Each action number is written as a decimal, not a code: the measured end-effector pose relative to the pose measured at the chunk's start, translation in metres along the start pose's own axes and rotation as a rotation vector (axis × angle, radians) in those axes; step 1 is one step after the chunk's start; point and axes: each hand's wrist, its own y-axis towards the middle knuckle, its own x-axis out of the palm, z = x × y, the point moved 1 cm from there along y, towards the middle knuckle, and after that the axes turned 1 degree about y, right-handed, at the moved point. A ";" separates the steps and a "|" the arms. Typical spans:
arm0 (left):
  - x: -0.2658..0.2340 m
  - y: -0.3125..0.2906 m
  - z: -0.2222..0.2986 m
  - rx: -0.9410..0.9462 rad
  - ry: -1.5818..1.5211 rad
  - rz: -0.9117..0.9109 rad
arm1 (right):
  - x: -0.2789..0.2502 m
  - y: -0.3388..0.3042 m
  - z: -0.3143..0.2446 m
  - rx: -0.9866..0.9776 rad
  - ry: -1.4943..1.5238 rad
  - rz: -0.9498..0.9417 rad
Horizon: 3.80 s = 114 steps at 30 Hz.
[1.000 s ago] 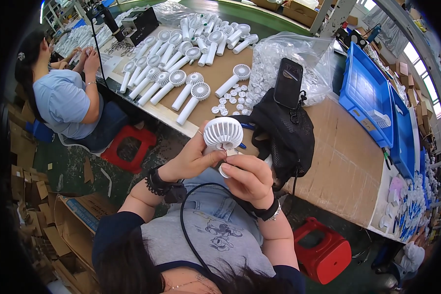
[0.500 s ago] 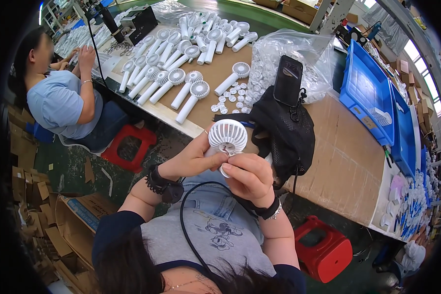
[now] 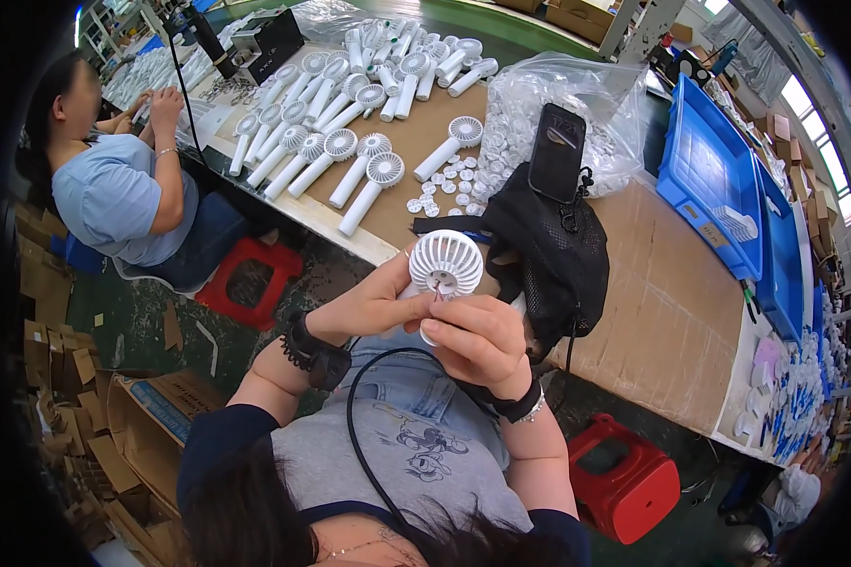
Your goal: The person picks up a fan and a small white cap, fits the cap onto the center of the fan by hand, and then places the assembled fan into a blue tray.
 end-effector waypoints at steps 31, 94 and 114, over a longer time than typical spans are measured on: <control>0.002 -0.005 0.010 0.003 0.067 0.046 | 0.000 0.000 0.000 0.108 -0.064 0.009; 0.003 -0.002 -0.005 0.077 0.011 0.020 | 0.002 0.003 0.005 0.428 0.104 0.275; 0.003 0.003 -0.012 0.157 -0.087 0.014 | -0.003 0.011 0.000 0.456 0.019 0.253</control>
